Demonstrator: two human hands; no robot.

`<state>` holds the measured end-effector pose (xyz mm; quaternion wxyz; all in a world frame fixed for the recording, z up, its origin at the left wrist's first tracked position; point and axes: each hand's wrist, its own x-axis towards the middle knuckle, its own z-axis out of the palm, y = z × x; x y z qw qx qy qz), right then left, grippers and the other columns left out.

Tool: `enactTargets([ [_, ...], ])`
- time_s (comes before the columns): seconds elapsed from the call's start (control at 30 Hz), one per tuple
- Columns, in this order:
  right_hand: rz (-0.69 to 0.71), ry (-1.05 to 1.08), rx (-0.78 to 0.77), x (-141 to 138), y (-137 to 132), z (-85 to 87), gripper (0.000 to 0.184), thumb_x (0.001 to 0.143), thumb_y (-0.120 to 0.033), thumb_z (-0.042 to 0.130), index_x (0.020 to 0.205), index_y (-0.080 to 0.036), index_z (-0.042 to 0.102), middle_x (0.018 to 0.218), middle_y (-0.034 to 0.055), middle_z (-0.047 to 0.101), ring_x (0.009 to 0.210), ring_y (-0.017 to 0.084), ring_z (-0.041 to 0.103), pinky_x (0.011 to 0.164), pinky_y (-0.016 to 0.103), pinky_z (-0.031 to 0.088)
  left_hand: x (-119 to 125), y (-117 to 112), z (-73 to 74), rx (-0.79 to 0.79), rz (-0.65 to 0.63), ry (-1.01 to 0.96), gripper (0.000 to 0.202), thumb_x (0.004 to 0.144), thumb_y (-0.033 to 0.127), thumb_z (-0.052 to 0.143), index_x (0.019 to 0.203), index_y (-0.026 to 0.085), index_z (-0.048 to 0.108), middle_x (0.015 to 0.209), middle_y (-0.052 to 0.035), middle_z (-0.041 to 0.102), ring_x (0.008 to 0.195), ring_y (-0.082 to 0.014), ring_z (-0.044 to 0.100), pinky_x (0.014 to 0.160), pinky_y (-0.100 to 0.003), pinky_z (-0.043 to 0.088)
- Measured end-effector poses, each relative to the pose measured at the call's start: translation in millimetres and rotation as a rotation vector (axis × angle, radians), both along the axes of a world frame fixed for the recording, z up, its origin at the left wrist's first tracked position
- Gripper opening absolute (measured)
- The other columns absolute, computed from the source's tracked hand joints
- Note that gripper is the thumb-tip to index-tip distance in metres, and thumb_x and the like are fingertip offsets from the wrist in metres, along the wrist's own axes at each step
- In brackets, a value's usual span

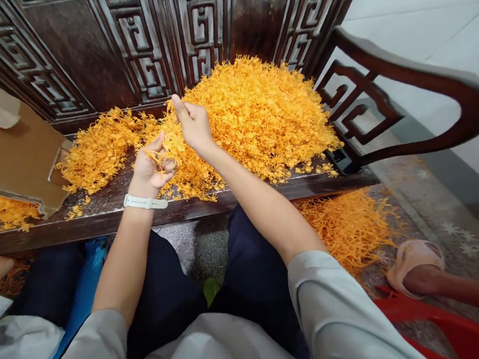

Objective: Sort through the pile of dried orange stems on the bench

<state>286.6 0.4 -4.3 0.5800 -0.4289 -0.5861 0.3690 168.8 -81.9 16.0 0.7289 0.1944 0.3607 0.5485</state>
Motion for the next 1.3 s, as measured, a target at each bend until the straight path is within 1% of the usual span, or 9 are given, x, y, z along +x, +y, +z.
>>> enactTargets([
  [0.23,0.124,0.114,-0.188,-5.1,-6.0,2.0,0.073,0.088,-0.096,0.04,0.078,-0.024,0.051,0.057,-0.0058,0.028,0.05,0.011,0.034,0.048,0.026,0.031,-21.7,-1.8,-3.2,-0.066,-0.069,-0.068,0.053,0.11,0.039,0.056,0.065,0.021,0.033,0.042,0.0113,0.023,0.027,-0.0046,0.022,0.033,-0.019,0.018],
  [0.43,0.177,0.049,-0.158,-12.5,-4.7,-0.3,0.074,0.087,-0.096,0.042,0.075,-0.024,0.052,0.055,-0.0068,0.027,0.047,0.01,0.029,0.045,0.026,0.025,-33.5,-8.1,3.2,-0.068,-0.106,0.057,0.039,0.109,0.029,0.054,0.073,0.021,0.042,0.044,0.0118,0.025,0.025,-0.0053,0.022,0.031,-0.017,0.017],
  [0.57,-0.007,0.047,-0.078,45.5,17.2,9.0,0.076,0.085,-0.099,0.038,0.082,-0.025,0.052,0.06,-0.0073,0.03,0.048,0.009,0.027,0.046,0.025,0.025,-45.6,-18.6,5.9,-0.115,-0.134,0.111,0.031,0.108,0.024,0.049,0.078,0.021,0.046,0.046,0.0099,0.031,0.024,-0.007,0.024,0.03,-0.017,0.013],
  [0.67,-0.201,0.114,-0.02,103.4,21.6,14.5,0.077,0.085,-0.101,0.031,0.085,-0.026,0.05,0.06,-0.0092,0.025,0.047,0.01,0.021,0.046,0.027,0.022,-64.4,-19.8,0.0,-0.07,0.023,0.067,0.031,0.106,0.027,0.054,0.077,0.022,0.045,0.046,0.0097,0.031,0.025,-0.0072,0.027,0.03,-0.017,0.016],
  [0.77,-0.198,0.054,0.009,124.0,12.8,9.0,0.072,0.09,-0.095,0.035,0.092,-0.026,0.056,0.063,-0.0069,0.031,0.049,0.012,0.029,0.047,0.029,0.031,-73.8,-13.4,-9.6,-0.041,0.099,0.047,0.029,0.099,0.023,0.066,0.078,0.022,0.047,0.048,0.0102,0.034,0.028,-0.0062,0.032,0.031,-0.016,0.02],
  [0.9,-0.129,-0.325,0.174,94.6,0.2,-3.2,0.075,0.089,-0.09,0.051,0.119,-0.023,0.065,0.105,0.01,0.061,0.094,0.023,0.062,0.085,0.044,0.056,-56.7,-5.5,-17.6,0.001,0.024,0.052,0.026,0.096,0.022,0.071,0.08,0.02,0.051,0.051,0.0112,0.036,0.029,-0.0038,0.03,0.03,-0.015,0.022],
  [1.0,-0.116,-0.467,0.221,67.1,-10.7,-2.4,0.075,0.092,-0.089,0.046,0.118,-0.022,0.066,0.124,0.0153,0.061,0.125,0.031,0.055,0.11,0.054,0.046,-35.0,-4.9,-19.1,0.043,-0.017,0.055,0.023,0.098,0.025,0.071,0.083,0.019,0.055,0.054,0.0098,0.042,0.031,-0.0037,0.034,0.031,-0.014,0.025],
  [1.2,0.295,-0.323,0.072,34.4,-41.0,5.0,0.058,0.102,-0.076,0.045,0.08,-0.023,0.055,0.077,0.0012,0.055,0.076,0.018,0.052,0.077,0.035,0.044,-11.0,0.4,-22.6,0.096,0.132,-0.026,0.024,0.103,0.03,0.069,0.085,0.02,0.056,0.057,0.0083,0.05,0.033,-0.0037,0.039,0.032,-0.015,0.029],
  [1.3,0.317,-0.179,0.044,25.2,-39.6,-0.8,0.054,0.1,-0.071,0.054,0.074,-0.023,0.049,0.069,-0.0022,0.048,0.066,0.015,0.045,0.068,0.032,0.04,-7.3,2.4,-21.2,0.045,0.095,-0.036,0.022,0.105,0.025,0.064,0.085,0.019,0.056,0.058,0.0069,0.054,0.032,-0.0051,0.04,0.031,-0.016,0.029],
])
